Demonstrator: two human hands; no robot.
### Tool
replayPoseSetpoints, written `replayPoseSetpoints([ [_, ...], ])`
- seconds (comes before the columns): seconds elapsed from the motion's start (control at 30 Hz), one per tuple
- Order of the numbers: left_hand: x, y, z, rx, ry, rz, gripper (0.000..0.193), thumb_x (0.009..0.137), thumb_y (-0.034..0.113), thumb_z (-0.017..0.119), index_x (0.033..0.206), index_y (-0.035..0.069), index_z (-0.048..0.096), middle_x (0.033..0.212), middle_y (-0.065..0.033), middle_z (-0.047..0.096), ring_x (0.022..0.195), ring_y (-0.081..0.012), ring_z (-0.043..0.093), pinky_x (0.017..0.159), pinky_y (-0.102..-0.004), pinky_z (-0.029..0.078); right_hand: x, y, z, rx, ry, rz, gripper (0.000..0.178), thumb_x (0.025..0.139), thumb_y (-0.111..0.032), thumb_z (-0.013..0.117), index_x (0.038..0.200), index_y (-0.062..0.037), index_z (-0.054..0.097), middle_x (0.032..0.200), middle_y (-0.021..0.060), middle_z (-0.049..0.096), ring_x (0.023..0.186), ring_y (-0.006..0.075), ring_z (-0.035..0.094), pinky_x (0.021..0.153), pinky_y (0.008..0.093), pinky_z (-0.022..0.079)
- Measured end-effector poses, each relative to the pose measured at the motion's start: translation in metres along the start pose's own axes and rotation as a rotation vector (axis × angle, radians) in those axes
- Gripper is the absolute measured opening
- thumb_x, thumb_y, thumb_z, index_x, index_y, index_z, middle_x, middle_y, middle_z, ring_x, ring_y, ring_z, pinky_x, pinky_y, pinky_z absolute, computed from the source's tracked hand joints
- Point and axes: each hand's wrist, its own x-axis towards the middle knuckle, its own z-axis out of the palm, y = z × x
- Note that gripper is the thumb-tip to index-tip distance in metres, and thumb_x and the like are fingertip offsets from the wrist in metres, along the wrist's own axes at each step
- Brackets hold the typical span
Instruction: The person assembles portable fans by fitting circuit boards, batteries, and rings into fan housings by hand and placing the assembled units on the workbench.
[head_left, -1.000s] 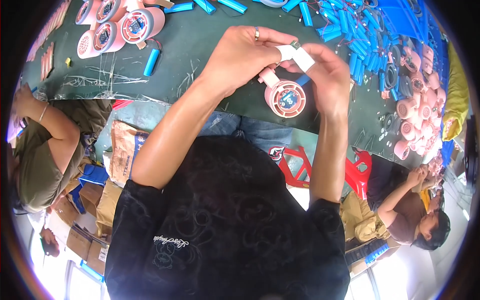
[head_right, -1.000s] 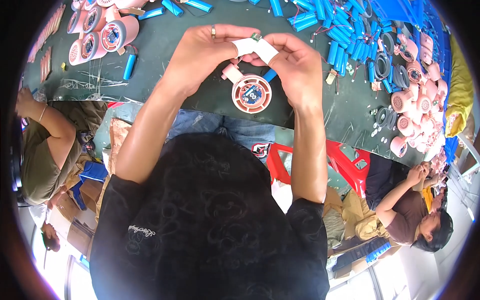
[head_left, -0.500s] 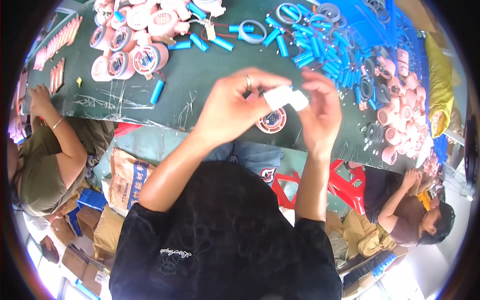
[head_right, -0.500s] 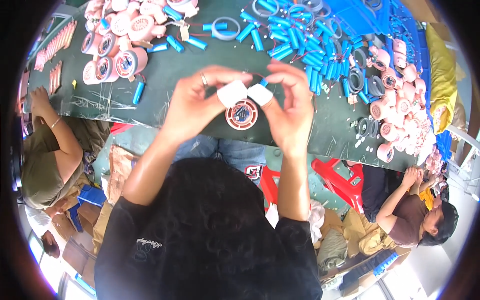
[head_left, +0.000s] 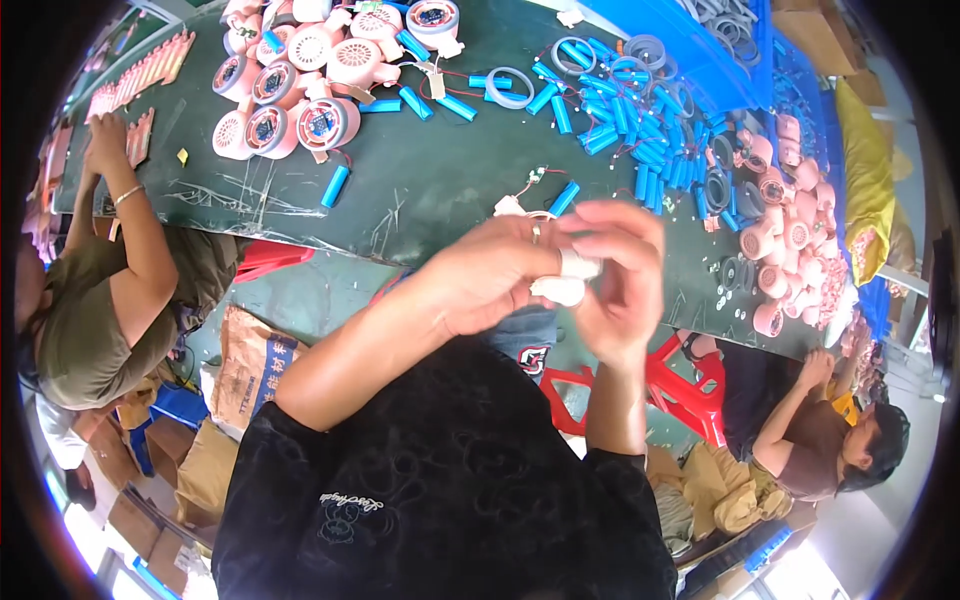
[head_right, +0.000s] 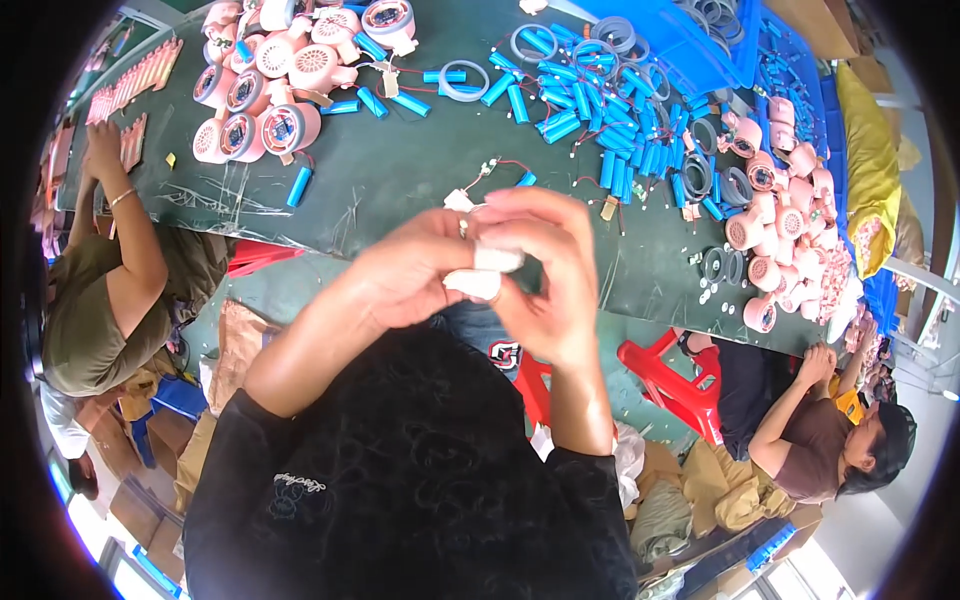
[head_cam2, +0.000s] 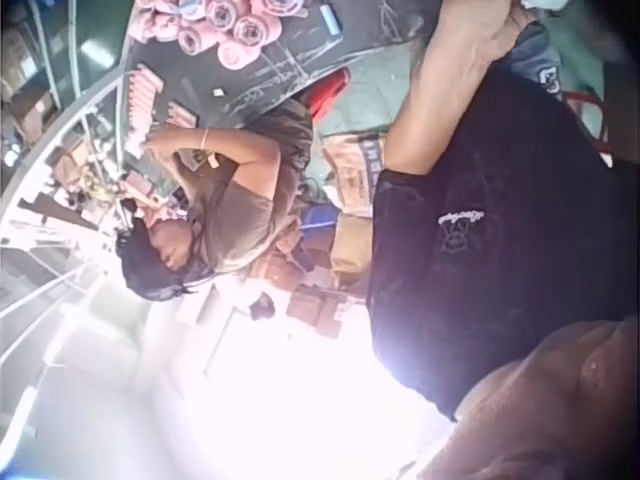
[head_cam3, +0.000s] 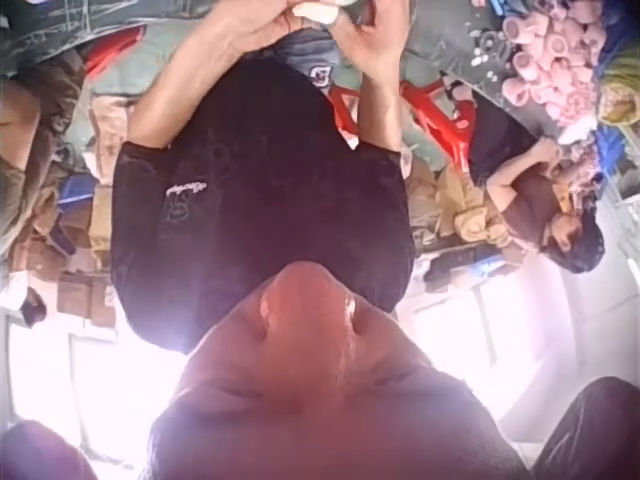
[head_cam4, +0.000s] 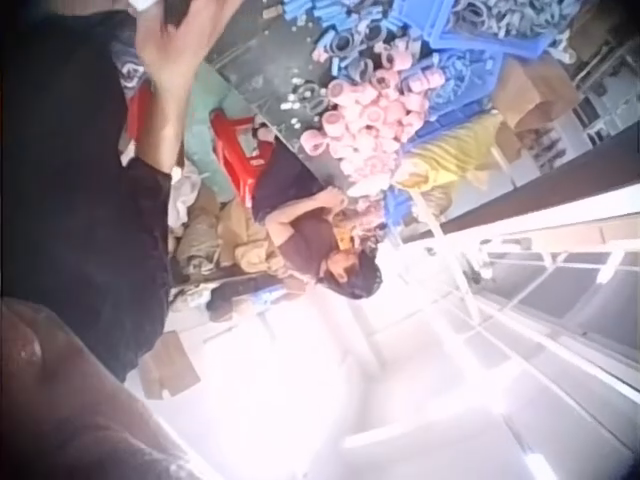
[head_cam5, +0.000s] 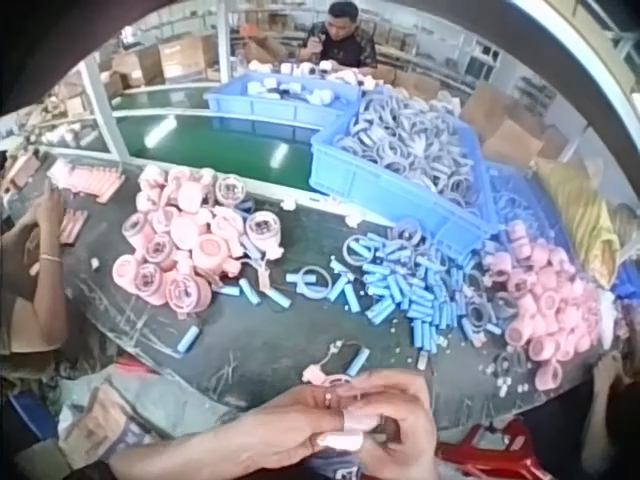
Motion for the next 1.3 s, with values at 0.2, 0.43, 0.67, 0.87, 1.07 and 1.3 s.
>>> replayPoseSetpoints([
  [0.2,-0.003,-0.012,-0.002,-0.048,0.005,0.16,0.031,0.097,0.016,0.063,0.123,-0.003,0.064,0.112,-0.008,0.069,0.095,-0.0146,0.067,0.082,-0.0289,0.053,-0.007,0.001,0.015,0.41,0.175,0.178,0.038,0.094,-0.002,0.066,0.127,0.0006,0.049,0.131,0.0174,0.051,0.114,0.0298,0.065,0.086,0.035,0.057],
  [0.43,-0.007,-0.017,0.014,0.163,0.119,0.254,0.035,0.097,0.022,0.066,0.123,-0.002,0.068,0.113,-0.0072,0.07,0.096,-0.0145,0.065,0.084,-0.0285,0.052,-0.012,-0.003,0.016,0.355,0.257,0.201,0.04,0.096,-0.007,0.066,0.131,0.0005,0.049,0.133,0.0166,0.05,0.109,0.0258,0.066,0.082,0.0321,0.057],
  [0.67,-0.017,-0.013,0.034,-0.223,-0.034,0.122,0.035,0.094,0.019,0.067,0.124,0.0,0.068,0.127,-0.0128,0.067,0.105,-0.0144,0.061,0.085,-0.0273,0.049,-0.01,0.005,0.017,0.557,0.192,0.173,0.053,0.088,-0.003,0.068,0.136,0.0012,0.046,0.135,0.017,0.051,0.11,0.0283,0.064,0.092,0.0405,0.055],
  [0.87,-0.018,-0.029,0.039,-0.237,-0.073,0.104,0.029,0.093,0.01,0.067,0.119,-0.002,0.069,0.124,-0.0105,0.067,0.105,-0.0149,0.062,0.087,-0.0273,0.048,-0.017,0.009,0.025,1.025,0.118,0.251,0.086,0.075,-0.01,0.084,0.148,-0.0021,0.04,0.138,0.0175,0.052,0.121,0.0328,0.059,0.116,0.0588,0.035],
  [1.07,-0.026,-0.027,0.055,0.453,0.019,0.321,0.029,0.095,0.009,0.068,0.123,0.001,0.07,0.119,-0.0028,0.067,0.116,-0.0138,0.06,0.1,-0.0304,0.046,-0.02,0.018,0.027,1.305,-0.124,0.343,0.072,0.097,-0.033,0.064,0.158,-0.0181,0.03,0.128,0.0131,0.054,0.119,0.033,0.057,0.115,0.0661,0.032],
  [1.3,-0.036,-0.011,0.066,0.743,-0.053,0.528,0.047,0.088,0.002,0.075,0.133,0.006,0.064,0.119,-0.0043,0.068,0.113,-0.0143,0.062,0.098,-0.0324,0.047,-0.014,0.007,0.024,1.353,-0.138,0.342,0.082,0.089,-0.031,0.075,0.156,-0.0111,0.032,0.126,0.0146,0.054,0.117,0.0335,0.06,0.115,0.0612,0.034],
])
